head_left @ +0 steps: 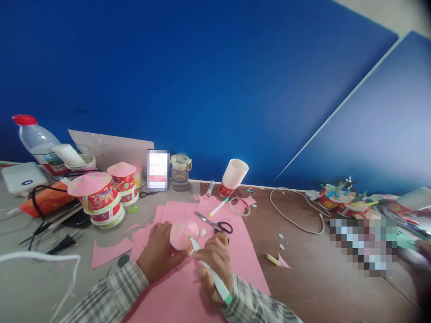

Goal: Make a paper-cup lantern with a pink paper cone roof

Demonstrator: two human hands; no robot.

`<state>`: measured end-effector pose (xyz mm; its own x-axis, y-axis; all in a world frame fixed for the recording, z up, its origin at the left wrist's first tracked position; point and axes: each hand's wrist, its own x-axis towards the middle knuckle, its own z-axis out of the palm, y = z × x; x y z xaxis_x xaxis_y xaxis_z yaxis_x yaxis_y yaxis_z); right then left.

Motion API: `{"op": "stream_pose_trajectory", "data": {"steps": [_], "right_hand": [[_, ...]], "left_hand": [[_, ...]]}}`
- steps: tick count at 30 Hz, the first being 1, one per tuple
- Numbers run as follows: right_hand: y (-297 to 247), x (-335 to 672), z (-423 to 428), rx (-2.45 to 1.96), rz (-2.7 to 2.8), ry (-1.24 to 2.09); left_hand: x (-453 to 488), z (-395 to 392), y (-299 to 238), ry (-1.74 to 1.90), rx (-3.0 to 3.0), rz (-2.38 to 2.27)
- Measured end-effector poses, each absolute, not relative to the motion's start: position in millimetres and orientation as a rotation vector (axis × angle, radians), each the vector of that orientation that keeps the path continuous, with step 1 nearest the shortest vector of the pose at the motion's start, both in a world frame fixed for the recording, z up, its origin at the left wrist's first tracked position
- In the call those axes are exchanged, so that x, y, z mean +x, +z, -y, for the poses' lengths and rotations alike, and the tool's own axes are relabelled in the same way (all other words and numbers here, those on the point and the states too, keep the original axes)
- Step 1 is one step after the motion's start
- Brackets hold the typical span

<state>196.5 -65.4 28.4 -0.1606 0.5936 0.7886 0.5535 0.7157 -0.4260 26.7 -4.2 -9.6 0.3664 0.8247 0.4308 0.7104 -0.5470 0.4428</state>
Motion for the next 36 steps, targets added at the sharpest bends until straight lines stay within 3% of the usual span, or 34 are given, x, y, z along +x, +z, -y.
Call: {"op": "stream_pose_trajectory", "data": {"steps": [36], "right_hand": [[33.7, 195.1, 64.6, -0.91, 1.798, 0.073]], "left_hand": [[26.8, 3.7, -10.3, 0.949, 2.464, -1.385]]}}
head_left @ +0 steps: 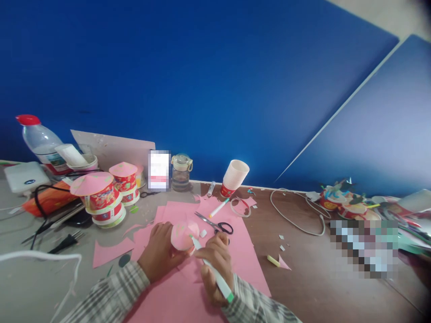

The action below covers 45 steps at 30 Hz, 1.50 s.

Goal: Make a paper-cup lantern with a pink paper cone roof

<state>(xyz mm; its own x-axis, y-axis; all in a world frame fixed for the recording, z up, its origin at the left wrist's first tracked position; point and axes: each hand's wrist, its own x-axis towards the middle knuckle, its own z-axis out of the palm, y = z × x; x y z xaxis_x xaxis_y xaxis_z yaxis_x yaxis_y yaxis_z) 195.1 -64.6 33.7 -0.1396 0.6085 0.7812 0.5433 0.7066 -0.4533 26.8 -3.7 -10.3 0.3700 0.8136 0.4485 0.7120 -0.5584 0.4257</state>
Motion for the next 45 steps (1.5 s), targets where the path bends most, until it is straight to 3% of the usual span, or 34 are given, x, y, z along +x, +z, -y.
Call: {"op": "stream_pose_trajectory", "data": {"steps": [45], "right_hand": [[36.3, 191.7, 68.6, -0.884, 1.792, 0.113]], "left_hand": [[26.5, 4.6, -10.0, 0.93, 2.452, -1.389]]}}
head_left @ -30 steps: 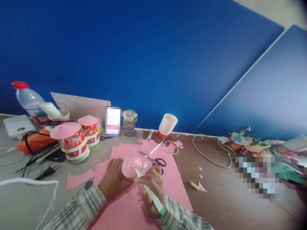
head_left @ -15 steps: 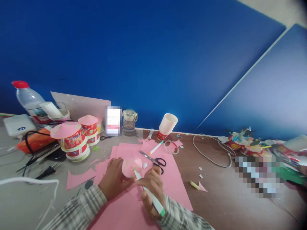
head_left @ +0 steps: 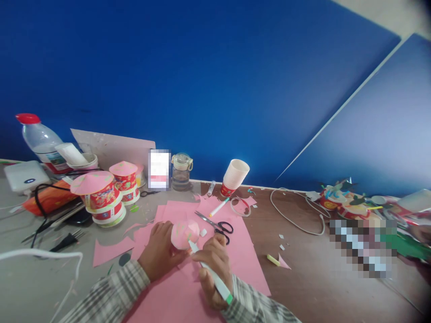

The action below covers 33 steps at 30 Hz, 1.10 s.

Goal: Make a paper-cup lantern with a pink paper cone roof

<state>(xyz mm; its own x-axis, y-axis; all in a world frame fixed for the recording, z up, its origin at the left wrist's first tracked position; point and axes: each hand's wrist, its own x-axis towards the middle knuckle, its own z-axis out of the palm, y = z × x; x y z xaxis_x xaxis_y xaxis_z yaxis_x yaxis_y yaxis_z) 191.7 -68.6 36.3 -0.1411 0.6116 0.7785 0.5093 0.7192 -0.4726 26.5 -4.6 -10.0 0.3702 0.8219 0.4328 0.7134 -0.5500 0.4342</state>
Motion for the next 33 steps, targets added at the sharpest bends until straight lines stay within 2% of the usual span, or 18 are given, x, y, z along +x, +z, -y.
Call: {"op": "stream_pose_trajectory", "data": {"steps": [33], "right_hand": [[30.3, 191.3, 66.0, -0.918, 1.758, 0.149]], "left_hand": [[26.1, 4.1, -9.7, 0.939, 2.459, -1.358]]}}
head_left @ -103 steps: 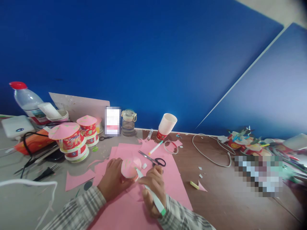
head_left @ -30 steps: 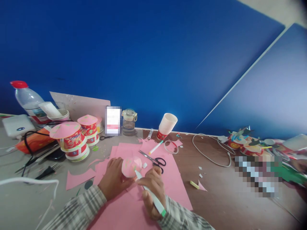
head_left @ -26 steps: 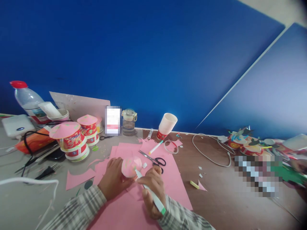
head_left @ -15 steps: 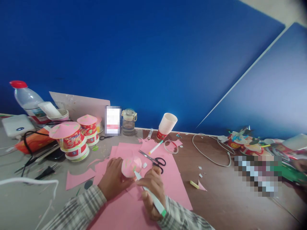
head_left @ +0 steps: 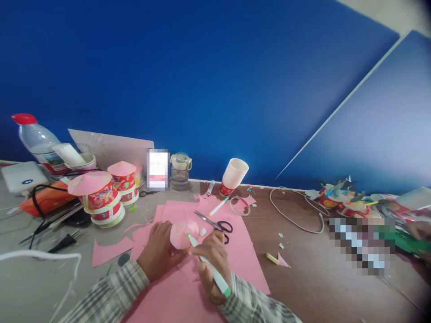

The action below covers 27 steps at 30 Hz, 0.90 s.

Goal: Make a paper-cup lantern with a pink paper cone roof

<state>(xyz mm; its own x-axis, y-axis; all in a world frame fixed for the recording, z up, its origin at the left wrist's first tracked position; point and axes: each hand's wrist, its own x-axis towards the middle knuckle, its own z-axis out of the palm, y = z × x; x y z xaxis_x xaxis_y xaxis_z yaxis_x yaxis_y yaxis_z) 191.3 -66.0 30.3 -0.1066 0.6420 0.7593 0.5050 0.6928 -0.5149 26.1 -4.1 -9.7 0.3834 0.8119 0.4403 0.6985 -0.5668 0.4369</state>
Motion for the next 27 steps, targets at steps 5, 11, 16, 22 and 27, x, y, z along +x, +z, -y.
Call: {"op": "stream_pose_trajectory", "data": {"steps": [5, 11, 16, 22, 27], "right_hand": [[29.3, 191.1, 65.5, -0.905, 1.777, 0.159], [30.2, 190.7, 65.2, -0.931, 1.746, 0.16], [29.3, 191.0, 64.6, -0.922, 1.741, 0.173], [29.5, 190.7, 65.6, -0.921, 1.734, 0.165], [28.1, 190.6, 65.1, -0.927, 1.725, 0.174]], "left_hand": [[26.0, 4.4, -9.8, 0.959, 2.483, -1.344], [26.1, 4.5, -9.9, 0.929, 2.462, -1.373], [26.2, 4.3, -10.2, 0.932, 2.464, -1.364], [26.1, 4.4, -9.3, 0.936, 2.473, -1.362], [25.9, 4.1, -9.8, 0.954, 2.472, -1.355]]}}
